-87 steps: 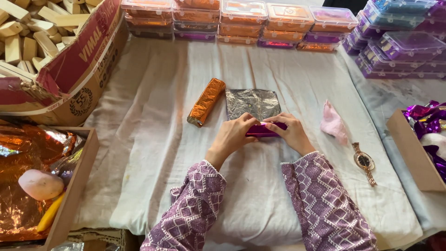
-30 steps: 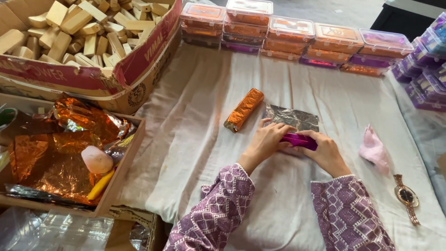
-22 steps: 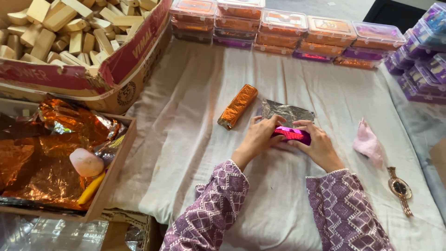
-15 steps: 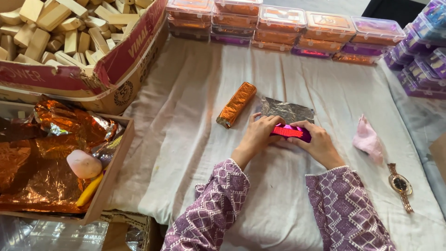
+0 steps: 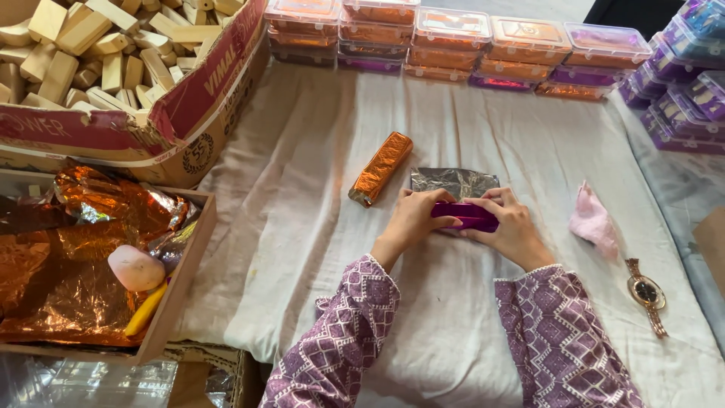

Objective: Wrapping items in foil and placing them into a plastic container.

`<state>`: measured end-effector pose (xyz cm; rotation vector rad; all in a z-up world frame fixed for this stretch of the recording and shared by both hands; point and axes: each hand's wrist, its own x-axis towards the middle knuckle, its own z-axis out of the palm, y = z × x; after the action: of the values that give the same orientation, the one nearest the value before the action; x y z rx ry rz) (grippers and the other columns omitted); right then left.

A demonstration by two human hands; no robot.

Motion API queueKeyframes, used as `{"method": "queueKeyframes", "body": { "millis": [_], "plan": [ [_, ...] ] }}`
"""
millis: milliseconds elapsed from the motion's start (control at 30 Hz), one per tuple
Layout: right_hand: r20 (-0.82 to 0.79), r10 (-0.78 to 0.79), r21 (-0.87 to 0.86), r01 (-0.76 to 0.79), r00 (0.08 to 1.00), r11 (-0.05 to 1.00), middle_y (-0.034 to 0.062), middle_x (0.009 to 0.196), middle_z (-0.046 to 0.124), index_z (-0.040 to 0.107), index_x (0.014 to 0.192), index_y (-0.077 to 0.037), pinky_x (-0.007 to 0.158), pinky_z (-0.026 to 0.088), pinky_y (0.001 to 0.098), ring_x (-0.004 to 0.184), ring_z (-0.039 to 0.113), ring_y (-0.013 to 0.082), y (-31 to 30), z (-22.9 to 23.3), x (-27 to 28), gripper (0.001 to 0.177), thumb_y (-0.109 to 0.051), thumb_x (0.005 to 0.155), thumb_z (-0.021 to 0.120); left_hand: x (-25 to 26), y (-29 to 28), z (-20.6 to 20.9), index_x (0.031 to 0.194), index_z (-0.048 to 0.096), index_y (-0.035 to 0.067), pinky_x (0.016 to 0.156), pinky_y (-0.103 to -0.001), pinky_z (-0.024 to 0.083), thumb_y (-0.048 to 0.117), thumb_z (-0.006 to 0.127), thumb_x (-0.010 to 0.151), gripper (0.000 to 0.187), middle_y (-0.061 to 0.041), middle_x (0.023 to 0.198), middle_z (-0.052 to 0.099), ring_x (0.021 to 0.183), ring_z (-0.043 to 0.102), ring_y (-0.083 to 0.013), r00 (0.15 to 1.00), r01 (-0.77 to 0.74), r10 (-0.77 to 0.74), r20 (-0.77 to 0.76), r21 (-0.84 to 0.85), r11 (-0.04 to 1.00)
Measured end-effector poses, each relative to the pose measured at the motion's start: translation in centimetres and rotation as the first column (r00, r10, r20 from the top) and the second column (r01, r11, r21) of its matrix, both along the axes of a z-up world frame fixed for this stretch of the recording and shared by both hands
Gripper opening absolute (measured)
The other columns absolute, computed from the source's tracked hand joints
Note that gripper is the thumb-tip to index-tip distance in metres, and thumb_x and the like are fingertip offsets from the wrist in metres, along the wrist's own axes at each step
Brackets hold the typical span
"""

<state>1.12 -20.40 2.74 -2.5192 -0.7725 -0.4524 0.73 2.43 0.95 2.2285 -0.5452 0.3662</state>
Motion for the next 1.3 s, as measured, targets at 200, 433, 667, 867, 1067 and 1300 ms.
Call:
{"method": "queueKeyframes", "body": {
  "millis": [200, 433, 667, 867, 1067, 1300],
  "plan": [
    [0.006, -0.029, -0.063, 0.029, 1.0, 0.998, 0.0089, 0.117, 0.062, 0.073, 0.127, -0.017, 0.094, 0.048, 0.0436, 0.114, 0.06, 0.0269, -0.4, -1.3, 0.9, 0.068, -0.043, 0.066, 0.089, 0.5, -0.3, -0.7, 0.114, 0.074, 0.019, 0.101, -0.04, 0.038, 0.048, 0.078, 0.083, 0.043, -0.002, 0.107, 0.077, 0.101, 0.071, -0.0172, 0.994, -0.014, 0.019, -0.11, 0.044, 0.999],
    [-0.038, -0.06, -0.032, 0.059, 0.997, 0.998, 0.0063, 0.114, 0.066, 0.065, 0.136, -0.016, 0.096, 0.047, 0.0439, 0.112, 0.061, 0.0258, 0.2, 0.0, 0.2, 0.079, -0.04, 0.065, 0.09, 0.6, -0.2, -1.7, 0.113, 0.078, 0.023, 0.102, -0.049, 0.037, 0.052, 0.079, 0.08, 0.044, -0.006, 0.121, 0.061, 0.123, 0.051, -0.0275, 0.99, -0.117, 0.109, 0.086, 0.102, 0.988],
    [-0.103, -0.097, 0.062, 0.104, 0.99, 0.993, 0.0043, 0.107, 0.072, 0.06, 0.131, -0.014, 0.098, 0.046, 0.043, 0.108, 0.064, 0.0246, -0.1, 0.2, 0.4, 0.079, -0.036, 0.062, 0.092, 0.2, 0.3, -0.3, 0.121, 0.072, 0.02, 0.102, -0.05, 0.036, 0.051, 0.088, 0.063, 0.067, -0.005, 0.113, 0.066, 0.121, 0.054, -0.0267, 0.989, -0.076, 0.051, 0.14, 0.175, 0.982],
    [-0.024, -0.086, 0.031, 0.087, 0.996, 0.996, 0.006, 0.111, 0.073, 0.073, 0.116, -0.015, 0.102, 0.044, 0.0445, 0.119, 0.061, 0.0259, -0.9, -1.4, 1.0, 0.056, -0.046, 0.071, 0.087, 0.6, 0.7, -0.5, 0.113, 0.073, 0.017, 0.107, -0.049, 0.037, 0.044, 0.088, 0.069, 0.053, 0.001, 0.118, 0.07, 0.125, 0.055, -0.0231, 0.997, -0.078, 0.074, 0.026, 0.165, 0.983],
    [0.011, -0.077, -0.006, 0.077, 0.997, 0.997, 0.0066, 0.121, 0.067, 0.075, 0.116, -0.016, 0.101, 0.043, 0.0466, 0.125, 0.057, 0.0272, -1.1, -1.5, 0.6, 0.052, -0.053, 0.079, 0.08, 1.0, 0.8, -1.5, 0.107, 0.078, 0.014, 0.103, -0.053, 0.036, 0.044, 0.09, 0.067, 0.051, -0.011, 0.127, 0.062, 0.135, 0.041, -0.0335, 0.99, -0.125, 0.112, 0.09, 0.144, 0.982],
    [-0.007, -0.071, -0.055, 0.071, 0.997, 0.996, 0.0075, 0.125, 0.059, 0.075, 0.118, -0.016, 0.1, 0.042, 0.0464, 0.121, 0.053, 0.0283, -0.9, -0.7, 0.2, 0.059, -0.051, 0.071, 0.084, 0.3, 1.2, -0.1, 0.115, 0.078, 0.017, 0.099, -0.049, 0.04, 0.045, 0.089, 0.068, 0.056, -0.004, 0.117, 0.066, 0.122, 0.054, -0.024, 0.998, -0.066, 0.064, 0.019, 0.224, 0.972]
  ]
}}
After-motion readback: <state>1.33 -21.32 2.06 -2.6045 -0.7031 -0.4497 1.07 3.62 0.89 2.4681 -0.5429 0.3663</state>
